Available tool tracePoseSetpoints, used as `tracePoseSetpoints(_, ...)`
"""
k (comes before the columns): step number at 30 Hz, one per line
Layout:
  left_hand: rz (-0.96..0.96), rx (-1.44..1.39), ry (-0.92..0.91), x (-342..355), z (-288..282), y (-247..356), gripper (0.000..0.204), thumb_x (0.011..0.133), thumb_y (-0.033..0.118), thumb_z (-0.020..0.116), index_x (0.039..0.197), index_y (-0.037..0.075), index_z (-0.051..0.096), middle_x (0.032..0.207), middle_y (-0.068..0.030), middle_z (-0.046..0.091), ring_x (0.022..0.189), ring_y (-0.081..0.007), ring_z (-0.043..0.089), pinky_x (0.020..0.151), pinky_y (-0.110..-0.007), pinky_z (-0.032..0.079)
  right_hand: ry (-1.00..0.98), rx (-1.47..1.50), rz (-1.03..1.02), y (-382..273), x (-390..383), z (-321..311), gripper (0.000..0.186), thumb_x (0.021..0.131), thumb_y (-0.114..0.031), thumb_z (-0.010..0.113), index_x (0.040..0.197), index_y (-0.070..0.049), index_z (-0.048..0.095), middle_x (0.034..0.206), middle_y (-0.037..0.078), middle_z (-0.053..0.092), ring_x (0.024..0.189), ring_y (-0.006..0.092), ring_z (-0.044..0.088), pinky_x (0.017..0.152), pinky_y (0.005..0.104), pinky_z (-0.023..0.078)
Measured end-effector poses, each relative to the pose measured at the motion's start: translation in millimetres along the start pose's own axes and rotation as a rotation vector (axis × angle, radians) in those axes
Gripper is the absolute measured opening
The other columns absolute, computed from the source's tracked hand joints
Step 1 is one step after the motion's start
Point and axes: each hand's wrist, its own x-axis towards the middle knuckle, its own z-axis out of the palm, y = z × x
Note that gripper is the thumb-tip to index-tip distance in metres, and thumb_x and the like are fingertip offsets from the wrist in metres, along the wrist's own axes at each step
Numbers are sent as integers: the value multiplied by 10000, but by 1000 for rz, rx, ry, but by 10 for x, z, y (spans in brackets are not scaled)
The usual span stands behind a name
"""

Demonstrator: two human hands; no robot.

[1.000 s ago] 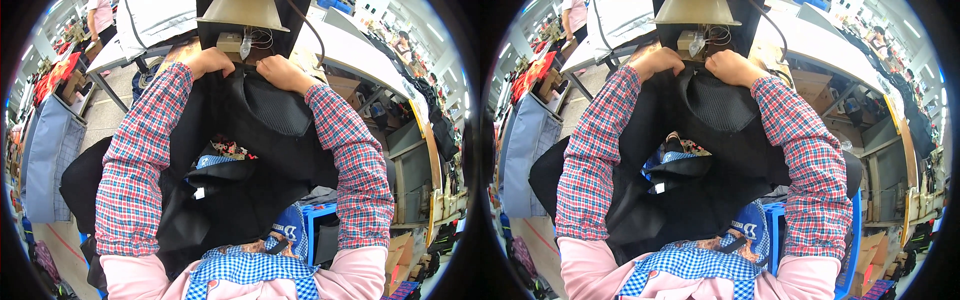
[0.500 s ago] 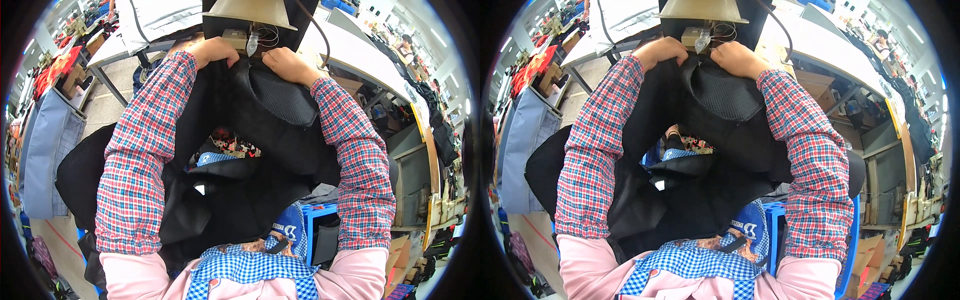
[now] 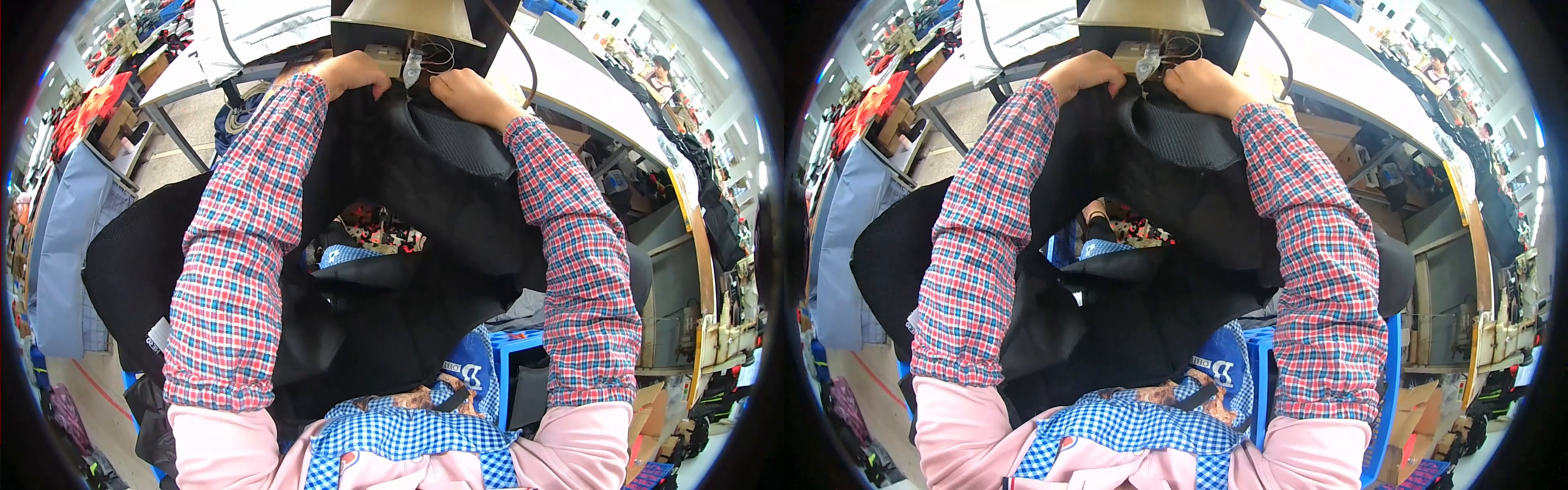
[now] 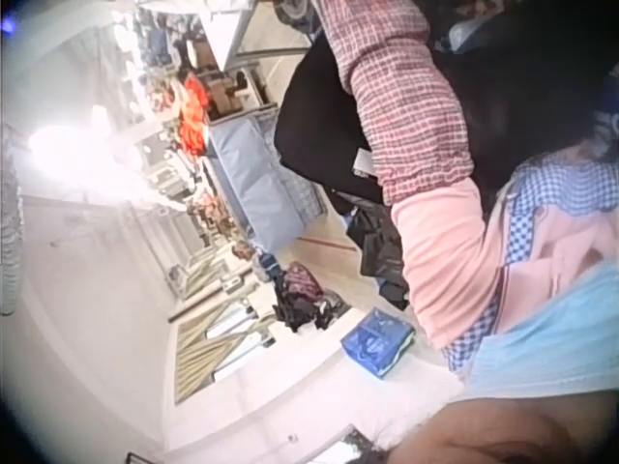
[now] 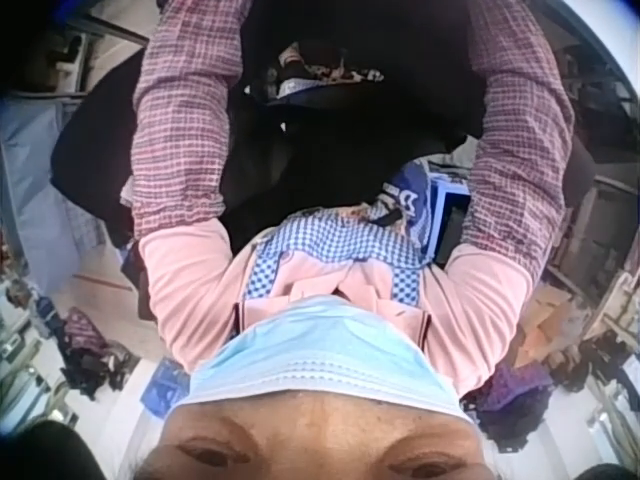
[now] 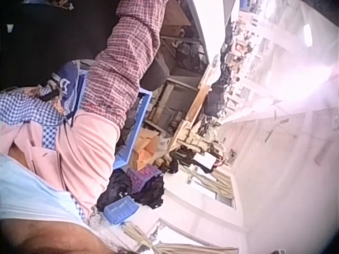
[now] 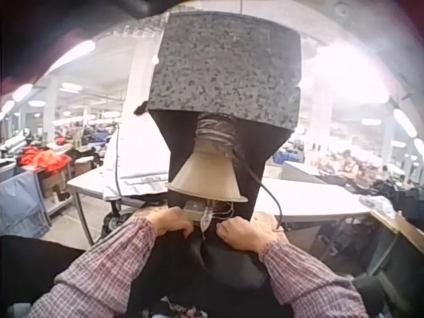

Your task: Trimming excess threads and assembling black fabric bag components using scissors at a manufacturing workstation.

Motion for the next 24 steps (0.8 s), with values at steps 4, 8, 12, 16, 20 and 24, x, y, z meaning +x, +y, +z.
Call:
tracePoseSetpoints(4, 71, 96, -20, 25, 32, 279, 105, 814, 55, 605, 744, -7, 653, 807, -89, 629, 794, -251, 594, 762, -292, 472, -64, -15, 60, -19, -90, -61, 135, 911, -99, 542, 927, 15, 613, 850, 173, 636, 794, 347, 663, 695, 412, 555)
tracePoseSetpoints(8, -208, 12, -7, -34, 5, 305, 129, 839, 77, 595, 756, -2, 654, 840, -93, 614, 844, -252, 581, 791, -299, 462, -2, -71, 9, -34, -54, -57, 126, 875, -100, 565, 909, 1, 633, 821, 154, 666, 790, 325, 691, 708, 395, 576)
tracePoseSetpoints(12, -379, -44, 11, 46, 73, 493, 34, 764, 39, 669, 790, 19, 660, 893, -98, 619, 896, -263, 579, 807, -306, 464, -43, -66, 21, -6, -130, -64, 124, 872, -101, 569, 913, -2, 632, 820, 152, 664, 808, 323, 691, 719, 398, 575)
tracePoseSetpoints(16, -303, -67, -10, -11, -8, 285, 92, 729, 61, 706, 807, 35, 665, 914, -99, 626, 902, -273, 590, 812, -308, 471, -74, -65, 59, -46, -51, -94, 125, 870, -103, 568, 913, -3, 629, 826, 151, 661, 815, 324, 689, 722, 401, 574)
tracePoseSetpoints(20, -5, 212, -79, -71, -86, 175, 108, 748, 126, 689, 792, 31, 666, 882, -98, 617, 899, -268, 601, 814, -301, 481, -77, -80, 58, -46, -65, -113, 112, 886, -97, 549, 897, -3, 608, 840, 167, 652, 803, 332, 682, 702, 405, 565)
tracePoseSetpoints(24, -124, -6, 133, -643, -204, 221, 115, 801, 108, 594, 776, 18, 662, 841, -48, 652, 847, -173, 621, 783, -289, 473, -341, 110, 561, 3, -431, -361, 410, 1021, -281, 395, 1069, 19, 671, 1107, 143, 709, 1013, 334, 687, 881, 420, 551)
